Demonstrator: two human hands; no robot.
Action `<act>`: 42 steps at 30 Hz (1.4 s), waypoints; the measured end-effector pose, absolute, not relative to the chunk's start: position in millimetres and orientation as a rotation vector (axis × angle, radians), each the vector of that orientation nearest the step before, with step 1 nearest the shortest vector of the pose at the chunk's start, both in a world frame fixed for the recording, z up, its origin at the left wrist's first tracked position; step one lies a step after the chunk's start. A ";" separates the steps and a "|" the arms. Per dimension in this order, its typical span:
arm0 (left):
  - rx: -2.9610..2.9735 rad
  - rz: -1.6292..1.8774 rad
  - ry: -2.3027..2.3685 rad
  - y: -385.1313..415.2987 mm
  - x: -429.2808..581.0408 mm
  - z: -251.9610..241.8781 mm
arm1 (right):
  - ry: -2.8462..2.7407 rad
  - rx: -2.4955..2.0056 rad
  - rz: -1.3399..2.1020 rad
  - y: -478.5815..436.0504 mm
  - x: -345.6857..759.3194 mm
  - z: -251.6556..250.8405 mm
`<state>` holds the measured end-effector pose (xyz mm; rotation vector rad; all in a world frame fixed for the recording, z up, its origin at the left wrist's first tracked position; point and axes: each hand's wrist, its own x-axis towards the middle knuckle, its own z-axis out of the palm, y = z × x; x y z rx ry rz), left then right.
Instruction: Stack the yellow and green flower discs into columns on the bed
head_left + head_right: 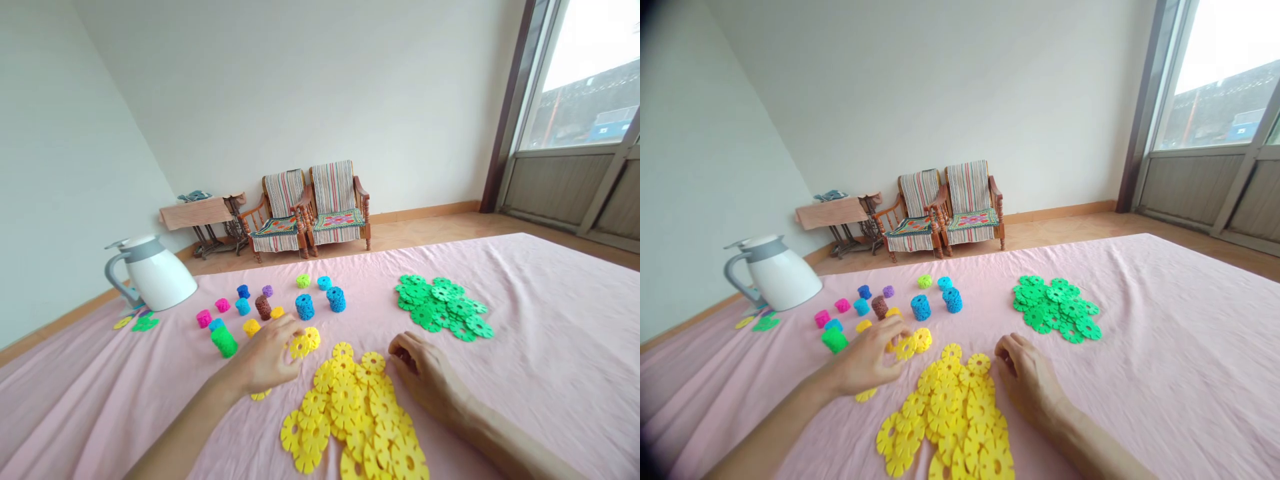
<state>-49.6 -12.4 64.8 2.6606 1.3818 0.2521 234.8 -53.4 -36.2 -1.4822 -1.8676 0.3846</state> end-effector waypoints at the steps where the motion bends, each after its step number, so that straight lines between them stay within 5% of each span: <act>1: 2.690 0.238 1.398 -5.7 -45.7 66.5 | -1.866 -1.477 0.394 -53.2 235.3 -36.2; 15: 2.725 0.029 1.398 32.0 -34.0 50.1 | -1.860 -1.477 0.438 -50.8 236.9 -38.0; 42: 2.587 0.299 1.321 -20.5 -26.2 42.3 | -1.874 -1.442 0.453 -50.2 237.6 -40.1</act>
